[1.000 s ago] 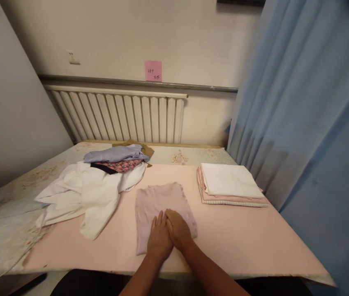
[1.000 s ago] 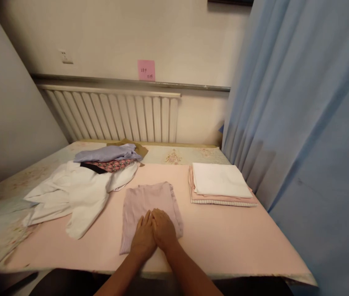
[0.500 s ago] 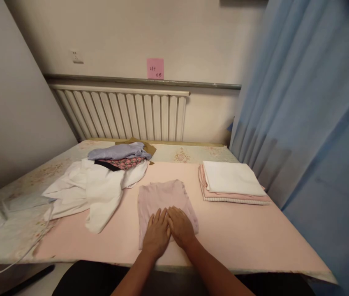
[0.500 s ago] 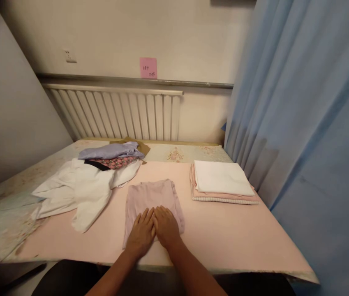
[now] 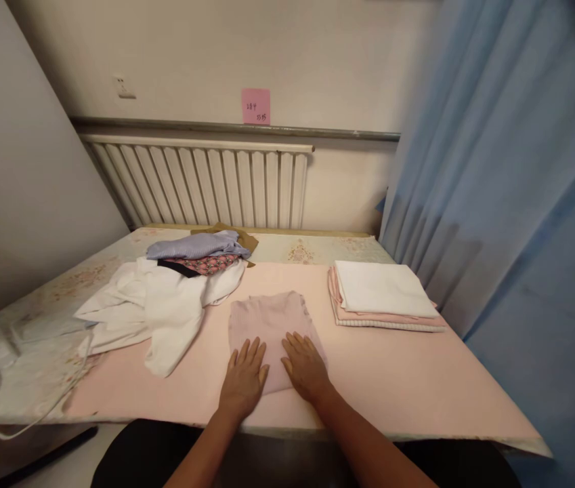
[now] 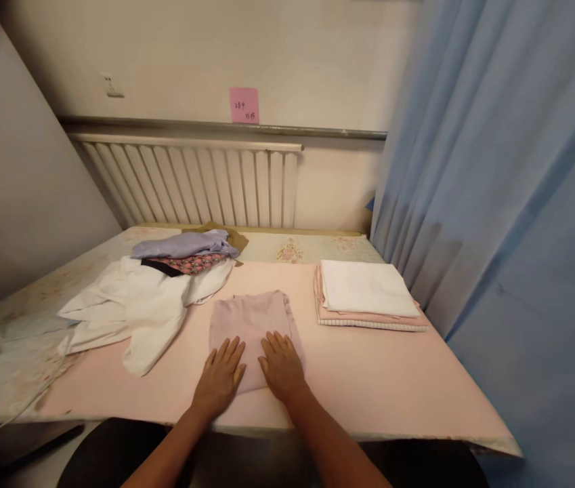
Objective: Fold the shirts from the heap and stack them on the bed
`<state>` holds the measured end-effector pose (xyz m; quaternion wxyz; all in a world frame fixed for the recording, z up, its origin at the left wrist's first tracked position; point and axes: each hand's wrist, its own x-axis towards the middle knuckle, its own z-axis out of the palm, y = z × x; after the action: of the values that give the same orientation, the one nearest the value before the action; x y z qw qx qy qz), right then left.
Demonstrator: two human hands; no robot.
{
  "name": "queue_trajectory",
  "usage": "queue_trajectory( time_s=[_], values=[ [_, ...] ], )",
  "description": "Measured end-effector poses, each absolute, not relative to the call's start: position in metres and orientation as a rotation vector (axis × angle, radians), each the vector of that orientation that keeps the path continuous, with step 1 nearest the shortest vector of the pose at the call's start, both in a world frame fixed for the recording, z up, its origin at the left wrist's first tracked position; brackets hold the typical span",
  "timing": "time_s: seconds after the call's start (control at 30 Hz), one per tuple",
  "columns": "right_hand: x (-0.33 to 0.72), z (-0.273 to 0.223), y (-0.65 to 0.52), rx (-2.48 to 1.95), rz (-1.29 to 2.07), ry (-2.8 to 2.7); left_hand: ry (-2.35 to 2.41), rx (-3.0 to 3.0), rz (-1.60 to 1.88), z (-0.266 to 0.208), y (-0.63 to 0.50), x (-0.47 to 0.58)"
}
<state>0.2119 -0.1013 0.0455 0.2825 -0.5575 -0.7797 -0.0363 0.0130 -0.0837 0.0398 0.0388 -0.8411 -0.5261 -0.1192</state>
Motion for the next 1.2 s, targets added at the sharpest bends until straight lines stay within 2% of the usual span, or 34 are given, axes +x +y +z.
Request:
queue_trajectory(
  time_s=[0.8,1.1,1.2],
  values=[
    [0.253,0.034,-0.098,-1.556,-0.146,-2.059,-1.737,-2.487,-0.423,0.034,-0.084,-0.006],
    [0.257,0.029,-0.092,-1.588,-0.090,-1.794,-2.340,-2.310,-0.784,0.055,-0.083,-0.011],
    [0.256,0.037,-0.083,-1.735,0.119,-1.558,-2.525,-2.345,-0.763,0.065,-0.076,-0.016]
  ],
)
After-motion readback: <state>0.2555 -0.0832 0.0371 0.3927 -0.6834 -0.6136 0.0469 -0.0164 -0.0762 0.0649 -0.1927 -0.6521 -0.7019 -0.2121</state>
